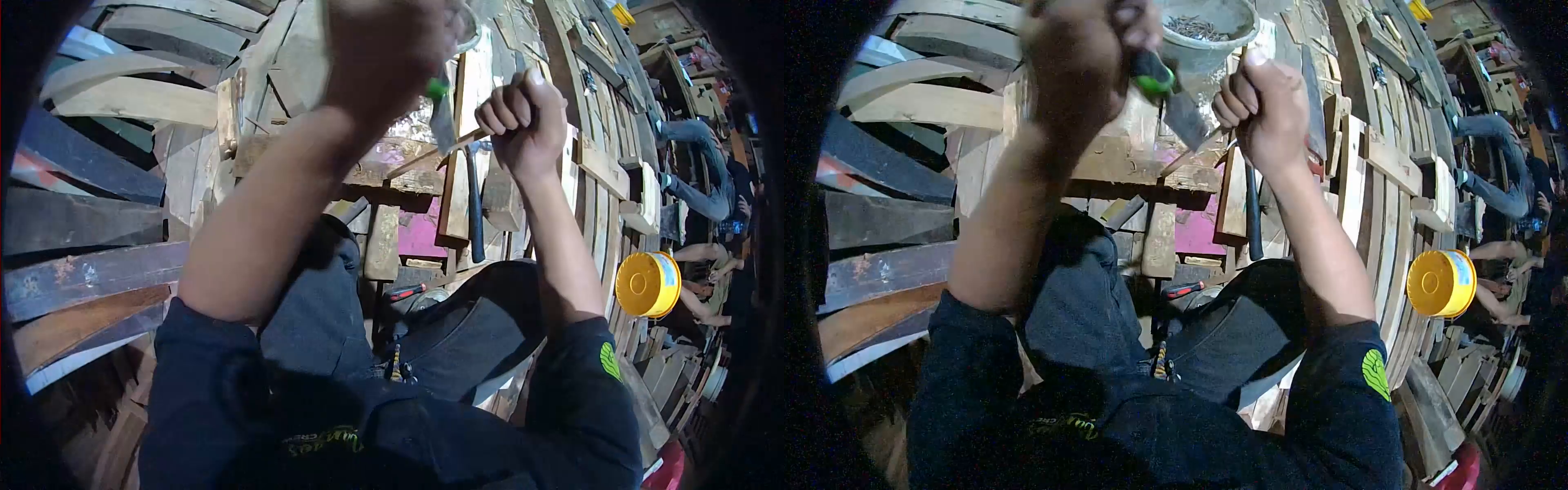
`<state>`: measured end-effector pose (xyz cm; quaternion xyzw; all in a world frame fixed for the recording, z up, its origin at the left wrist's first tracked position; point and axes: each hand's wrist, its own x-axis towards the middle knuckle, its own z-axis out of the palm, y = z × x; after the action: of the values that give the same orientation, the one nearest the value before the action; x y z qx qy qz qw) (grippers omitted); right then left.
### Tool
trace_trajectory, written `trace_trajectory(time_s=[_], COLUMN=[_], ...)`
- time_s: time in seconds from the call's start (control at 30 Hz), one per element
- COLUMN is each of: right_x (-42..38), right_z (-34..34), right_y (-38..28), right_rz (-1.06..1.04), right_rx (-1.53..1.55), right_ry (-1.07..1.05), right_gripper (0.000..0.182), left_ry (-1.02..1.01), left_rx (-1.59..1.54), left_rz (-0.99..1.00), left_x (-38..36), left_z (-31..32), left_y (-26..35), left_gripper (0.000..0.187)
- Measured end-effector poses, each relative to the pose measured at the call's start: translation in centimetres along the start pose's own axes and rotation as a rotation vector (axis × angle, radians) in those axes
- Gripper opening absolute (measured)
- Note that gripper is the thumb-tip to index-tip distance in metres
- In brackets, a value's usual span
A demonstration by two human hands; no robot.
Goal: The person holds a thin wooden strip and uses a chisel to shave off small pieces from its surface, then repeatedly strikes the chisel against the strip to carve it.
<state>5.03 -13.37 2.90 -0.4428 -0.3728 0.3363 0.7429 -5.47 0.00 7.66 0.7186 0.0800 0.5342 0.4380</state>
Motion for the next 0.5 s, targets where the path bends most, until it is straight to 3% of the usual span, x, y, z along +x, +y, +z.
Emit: trace_trajectory(time_s=[0.03, 0.07, 0.13, 0.17, 0.2, 0.27, 0.33, 0.4, 0.43, 0.47, 0.5], right_x=[0.0, 0.0, 0.0, 0.0, -0.1, -0.4, -0.6, -0.4, -0.5, -0.5, -0.6], right_z=[-0.3, -0.9, -0.8, -0.8, -0.6, -0.3, 0.2, -1.1, -1.6, -1.8, -1.4], right_y=[0.4, 0.5, 0.2, 0.2, 0.1, 0.0, 0.0, 0.1, 0.2, 0.2, 0.2], right_rz=[-0.007, -0.012, -0.024, -0.01, 0.011, -0.001, -0.011, 0.004, -0.008, -0.037, -0.01], right_rx=[-0.002, 0.055, 0.042, 0.043, 0.046, 0.042, -0.04, 0.044, 0.07, 0.042, 0.048], right_ry=[0.026, -0.037, -0.04, -0.016, 0.012, 0.013, 0.03, 0.019, -0.021, -0.084, -0.048], right_gripper=[0.043, 0.042, 0.043, 0.043, 0.043, 0.043, 0.044, 0.043, 0.043, 0.042, 0.042], left_ry=[0.657, 0.025, 0.076, -0.003, 0.15, 0.122, 0.128, 0.077, 0.047, 0.046, 0.056], left_rx=[-0.32, -0.445, -0.476, -0.824, -0.724, -0.878, -0.604, -0.675, -0.826, -0.669, -0.734], left_rz=[-0.57, -0.2, -0.506, -0.289, -0.431, -0.255, -0.439, -0.572, -0.531, -0.537, -0.44], left_x=[0.9, -0.2, 0.4, 0.6, 1.8, 2.2, 0.9, 1.3, 0.9, 1.2, 1.3], left_z=[4.9, 0.6, -0.1, -0.8, -1.3, -1.8, 0.2, 0.2, -0.2, -0.2, -0.9], left_y=[1.4, 0.8, 0.8, 0.1, 2.9, 2.7, 2.8, 3.5, 3.3, 2.6, 2.4], left_gripper=[0.019, 0.018, 0.021, 0.026, 0.029, 0.024, 0.025, 0.027, 0.026, 0.027, 0.029])
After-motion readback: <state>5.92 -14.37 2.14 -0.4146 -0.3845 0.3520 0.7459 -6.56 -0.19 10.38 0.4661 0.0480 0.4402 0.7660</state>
